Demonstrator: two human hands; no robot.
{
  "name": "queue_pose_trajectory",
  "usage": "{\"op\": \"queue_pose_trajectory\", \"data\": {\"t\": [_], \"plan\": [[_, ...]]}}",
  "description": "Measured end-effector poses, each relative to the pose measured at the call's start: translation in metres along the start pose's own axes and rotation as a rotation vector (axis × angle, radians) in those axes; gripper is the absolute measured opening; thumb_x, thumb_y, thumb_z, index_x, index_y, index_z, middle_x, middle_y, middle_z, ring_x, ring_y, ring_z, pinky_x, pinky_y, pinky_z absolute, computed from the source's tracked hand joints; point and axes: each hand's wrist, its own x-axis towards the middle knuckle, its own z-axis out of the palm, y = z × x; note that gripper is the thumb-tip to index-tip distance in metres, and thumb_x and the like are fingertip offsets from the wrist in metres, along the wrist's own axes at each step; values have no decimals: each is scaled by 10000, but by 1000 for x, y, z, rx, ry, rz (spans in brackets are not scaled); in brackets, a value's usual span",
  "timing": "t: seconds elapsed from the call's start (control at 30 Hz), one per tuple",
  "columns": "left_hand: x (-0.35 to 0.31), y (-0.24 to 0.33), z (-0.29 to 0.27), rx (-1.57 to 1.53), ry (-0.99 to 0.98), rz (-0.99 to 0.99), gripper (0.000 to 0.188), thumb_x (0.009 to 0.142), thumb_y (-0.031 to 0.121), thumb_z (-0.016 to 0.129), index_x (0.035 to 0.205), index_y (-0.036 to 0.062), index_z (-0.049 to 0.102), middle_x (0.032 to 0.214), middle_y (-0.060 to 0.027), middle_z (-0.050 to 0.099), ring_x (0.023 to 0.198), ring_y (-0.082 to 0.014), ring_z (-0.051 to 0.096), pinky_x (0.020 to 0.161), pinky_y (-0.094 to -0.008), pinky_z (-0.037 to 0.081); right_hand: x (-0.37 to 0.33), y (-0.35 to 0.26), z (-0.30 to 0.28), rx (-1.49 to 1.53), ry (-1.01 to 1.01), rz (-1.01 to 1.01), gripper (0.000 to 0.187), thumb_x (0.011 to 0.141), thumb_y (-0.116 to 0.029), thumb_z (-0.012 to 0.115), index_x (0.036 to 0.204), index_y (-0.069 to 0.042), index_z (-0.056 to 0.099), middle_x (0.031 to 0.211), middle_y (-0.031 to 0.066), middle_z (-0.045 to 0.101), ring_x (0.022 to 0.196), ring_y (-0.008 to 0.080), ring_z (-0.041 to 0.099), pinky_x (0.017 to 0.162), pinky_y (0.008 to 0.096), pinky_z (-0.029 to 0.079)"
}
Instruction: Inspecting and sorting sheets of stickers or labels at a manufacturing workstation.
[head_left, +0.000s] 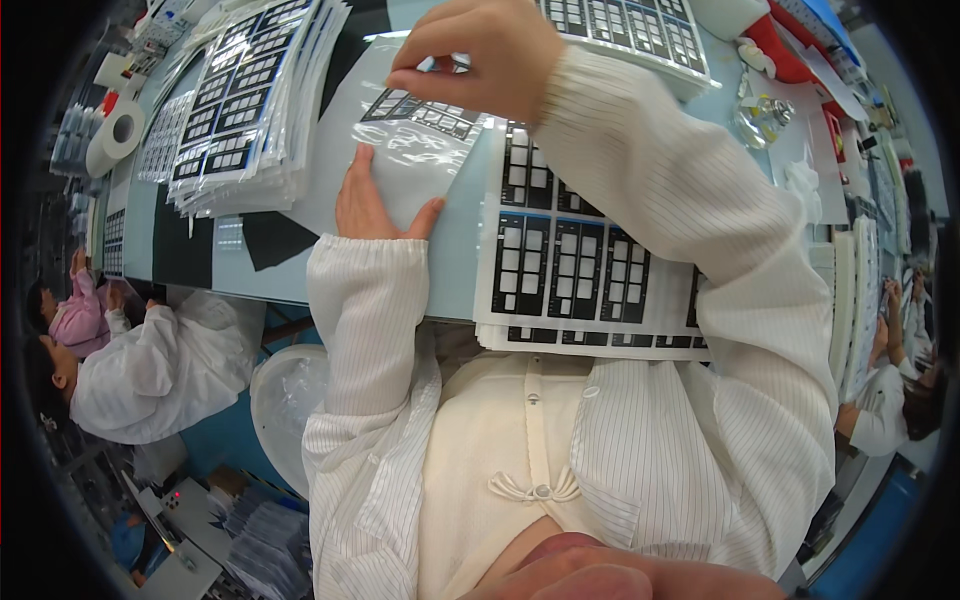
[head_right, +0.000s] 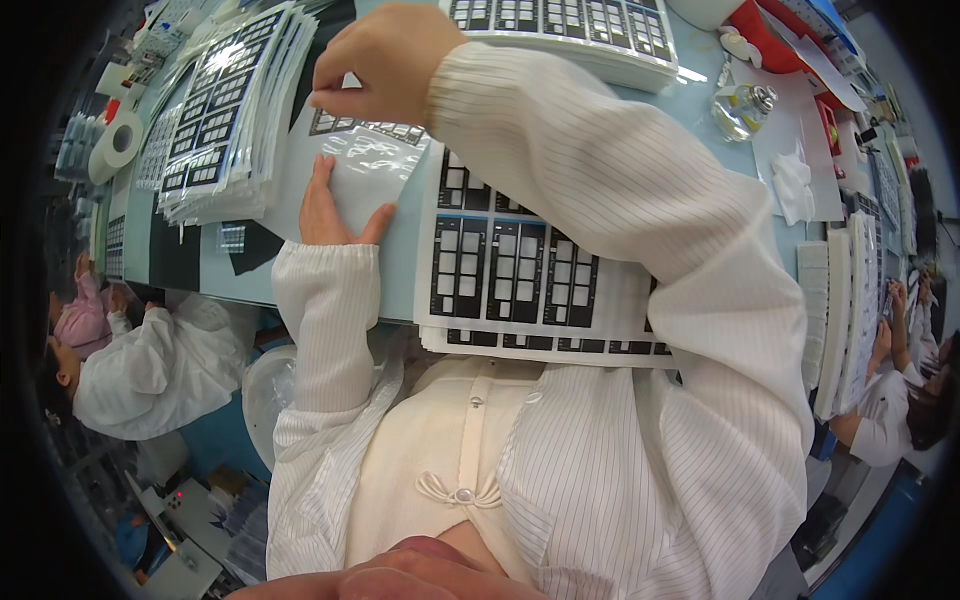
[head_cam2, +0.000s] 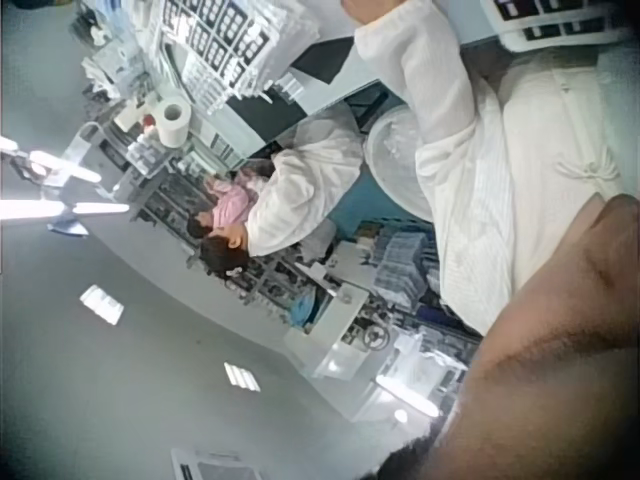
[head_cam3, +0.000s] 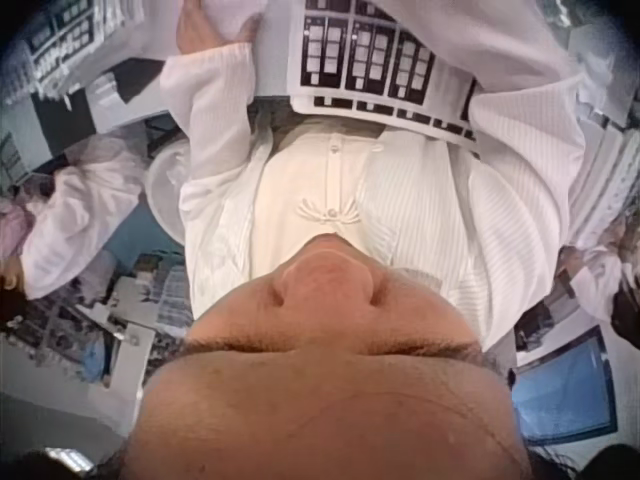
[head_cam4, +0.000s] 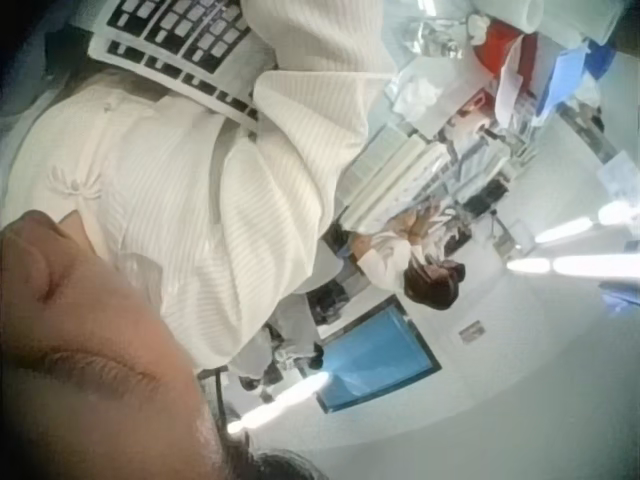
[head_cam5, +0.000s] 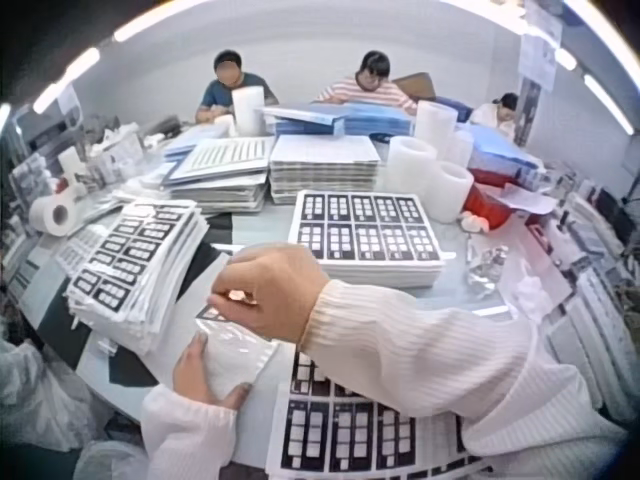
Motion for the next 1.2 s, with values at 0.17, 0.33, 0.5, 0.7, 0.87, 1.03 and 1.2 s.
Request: {"op": "queue_pose_trajectory", "data": {"t": [0.17, 0.33, 0.5, 0.7, 0.87, 1.03, 1.2], "plan": [[0, -8, 3, 19, 65, 161, 743, 714, 238, 717, 1313, 15, 337, 1329, -185, 380, 1252, -347, 331, 1035, -426, 271, -52, -53, -110, -79, -17, -76, 93, 685, -50, 706, 747, -24, 642, 720, 68, 639, 576, 173, 578, 504, 272, 440], [-3, -1, -7, -107, 88, 180, 446, 783, 186, 650, 1185, 45, 516, 1302, -114, 451, 1266, -312, 331, 1035, -423, 267, -124, -98, -166, -436, -174, -9, 142, 656, -28, 697, 743, 29, 601, 744, 120, 625, 560, 178, 549, 450, 263, 374], [-9, 30, -30, -305, 11, 236, 310, 756, 148, 674, 1034, 23, 614, 1055, -97, 611, 1086, -281, 496, 940, -387, 373, -178, -122, -165, -586, -286, 19, 108, 682, -17, 683, 675, 28, 584, 752, 146, 628, 532, 137, 504, 440, 225, 321], [-10, 61, -23, -391, -159, 209, 446, 758, 241, 684, 1124, 10, 579, 1008, -136, 605, 984, -252, 546, 879, -364, 415, -204, -114, -139, -661, -233, -130, 146, 655, 28, 590, 531, -9, 522, 715, 142, 622, 535, 123, 457, 430, 199, 298], [-16, 60, -12, -508, -238, 60, 470, 785, 217, 665, 1175, -14, 541, 1002, -128, 598, 969, -218, 546, 870, -346, 418, -201, -120, -130, -621, -279, -94, 98, 599, -55, 578, 544, 5, 523, 725, 156, 620, 556, 145, 470, 455, 203, 333], [-20, 55, -4, -606, -224, 1, 421, 804, 167, 643, 1169, -16, 545, 1023, -127, 595, 977, -211, 540, 877, -343, 415, -207, -121, -124, -554, -253, -15, 111, 653, -64, 623, 591, 8, 566, 732, 150, 620, 562, 144, 486, 466, 212, 342], [-21, 50, -6, -604, -297, -32, 440, 833, 148, 621, 1216, -29, 499, 1156, -128, 563, 1125, -219, 490, 975, -349, 346, -213, -120, -121, -529, -254, 55, 110, 683, -57, 633, 611, 13, 588, 736, 151, 623, 562, 145, 488, 461, 212, 332]]}}
